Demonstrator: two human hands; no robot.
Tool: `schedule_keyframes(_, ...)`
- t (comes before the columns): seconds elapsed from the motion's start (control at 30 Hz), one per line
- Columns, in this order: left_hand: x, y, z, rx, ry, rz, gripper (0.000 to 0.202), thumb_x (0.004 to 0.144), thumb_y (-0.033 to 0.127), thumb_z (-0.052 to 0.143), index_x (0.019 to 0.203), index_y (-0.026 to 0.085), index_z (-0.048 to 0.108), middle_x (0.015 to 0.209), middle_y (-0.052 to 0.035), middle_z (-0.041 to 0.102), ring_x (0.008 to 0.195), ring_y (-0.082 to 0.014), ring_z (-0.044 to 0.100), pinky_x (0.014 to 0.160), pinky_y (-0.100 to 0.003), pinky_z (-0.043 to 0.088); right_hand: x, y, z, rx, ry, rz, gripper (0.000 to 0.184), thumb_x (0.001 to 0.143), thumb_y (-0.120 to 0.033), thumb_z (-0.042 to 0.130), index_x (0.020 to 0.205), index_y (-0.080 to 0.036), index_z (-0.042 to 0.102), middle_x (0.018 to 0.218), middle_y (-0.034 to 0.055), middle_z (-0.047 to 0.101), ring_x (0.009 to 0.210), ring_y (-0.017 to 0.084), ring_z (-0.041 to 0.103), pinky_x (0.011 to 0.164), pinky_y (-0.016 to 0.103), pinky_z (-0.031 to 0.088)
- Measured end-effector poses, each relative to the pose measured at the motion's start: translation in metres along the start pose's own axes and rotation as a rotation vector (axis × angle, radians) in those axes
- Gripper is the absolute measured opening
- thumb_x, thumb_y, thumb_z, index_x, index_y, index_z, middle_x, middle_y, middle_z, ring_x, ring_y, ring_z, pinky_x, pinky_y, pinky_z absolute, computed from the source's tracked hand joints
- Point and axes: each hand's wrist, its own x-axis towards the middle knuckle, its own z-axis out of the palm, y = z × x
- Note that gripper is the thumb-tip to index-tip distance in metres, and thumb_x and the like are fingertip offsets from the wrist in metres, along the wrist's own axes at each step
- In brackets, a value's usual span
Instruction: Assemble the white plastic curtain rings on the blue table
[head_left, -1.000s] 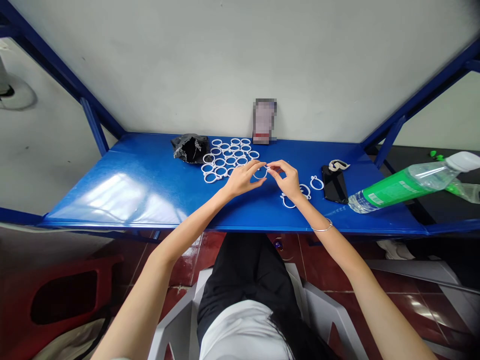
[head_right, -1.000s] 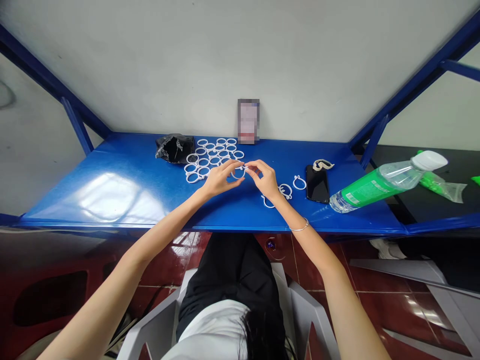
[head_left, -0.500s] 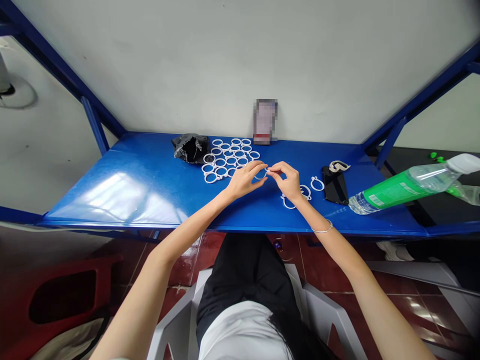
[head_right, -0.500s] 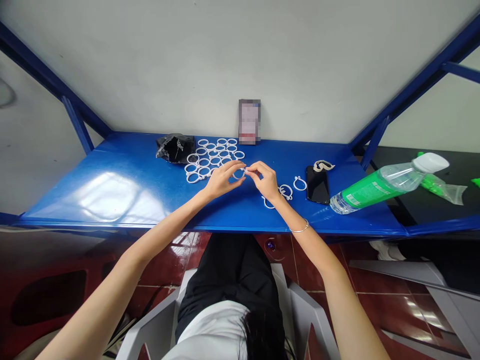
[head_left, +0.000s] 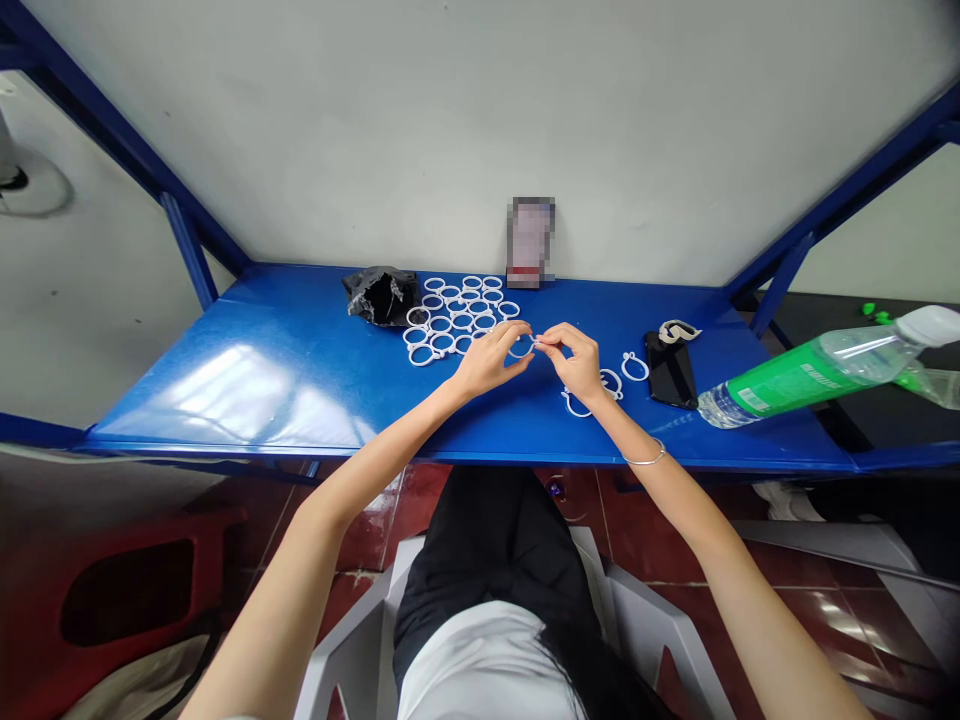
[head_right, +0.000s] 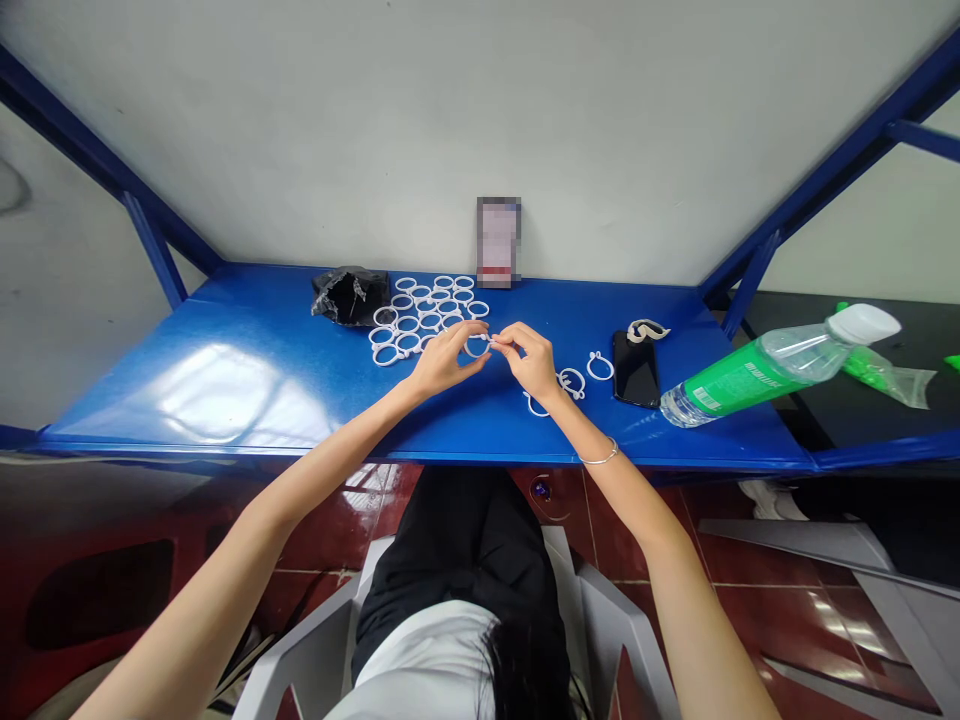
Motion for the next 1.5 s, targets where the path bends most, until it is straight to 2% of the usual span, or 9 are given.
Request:
schedule_keyframes(0.17,0.0000,0.0017,-0.0022,0.020,0.019,0.017,0.015,0.090,0.027,0.060,0.102,0.019,0.057,0.122,-0.0099,0.067,0.104,-0.0177,0.069,0.066,-0.021,0.055,0.0001,-0.0005,0.0002,0.020,0.011,-0.018,0.013,0.090,-0.026,0.066,0.077,-0.022,0.067,0.078,0.0023,0.068,0.070,0.016,0.063,0.062,0.030,0.051)
schedule_keyframes(0.27,0.0001,0.0024,-0.0033,0.049,0.028,0.046,0.009,0.091,0.025,0.059,0.098,0.019,0.059,0.123,-0.0097,0.067,0.107,-0.0181,0.068,0.068,-0.021,0.056,0.0001,-0.0010,0.0000,0.018,0.011,-0.018,0.013,0.090,-0.025,0.066,0.077,-0.022,0.067,0.078,0.0021,0.068,0.070,0.016,0.063,0.063,0.030,0.050)
schedule_keyframes(0.43,0.0004,0.0010,-0.0023,0.084,0.016,0.061,0.013,0.093,0.026,0.057,0.102,0.019,0.062,0.126,-0.0106,0.066,0.114,-0.0197,0.065,0.073,-0.023,0.057,-0.0002,-0.0008,0.0000,0.009,0.011,0.006,0.014,0.090,-0.026,0.066,0.076,-0.022,0.066,0.078,0.0018,0.068,0.071,0.017,0.064,0.065,0.031,0.051)
schedule_keyframes(0.97,0.0003,-0.0001,-0.0022,0.063,-0.030,0.045,0.014,0.094,0.028,0.056,0.100,0.020,0.066,0.128,-0.0113,0.064,0.116,-0.0218,0.064,0.075,-0.027,0.058,-0.0006,-0.0009,-0.0004,-0.029,-0.002,0.034,0.021,0.091,-0.035,0.063,0.074,-0.023,0.064,0.077,0.0024,0.068,0.072,0.018,0.065,0.067,0.034,0.053)
schedule_keyframes(1.27,-0.0003,-0.0009,-0.0002,0.064,-0.013,0.053,0.015,0.094,0.029,0.056,0.099,0.020,0.067,0.127,-0.0110,0.065,0.115,-0.0212,0.064,0.076,-0.026,0.058,-0.0011,0.0011,0.0003,-0.020,0.004,0.014,0.020,0.091,-0.032,0.064,0.074,-0.022,0.064,0.076,0.0019,0.067,0.070,0.017,0.063,0.065,0.033,0.051)
schedule_keyframes(1.5,0.0000,-0.0015,-0.0021,0.074,-0.014,0.042,0.017,0.095,0.029,0.055,0.104,0.020,0.066,0.129,-0.0116,0.064,0.116,-0.0218,0.065,0.075,-0.027,0.059,0.0004,-0.0036,-0.0008,0.005,-0.015,0.068,0.016,0.091,-0.036,0.064,0.082,-0.022,0.067,0.081,0.0029,0.069,0.070,0.017,0.063,0.062,0.030,0.052)
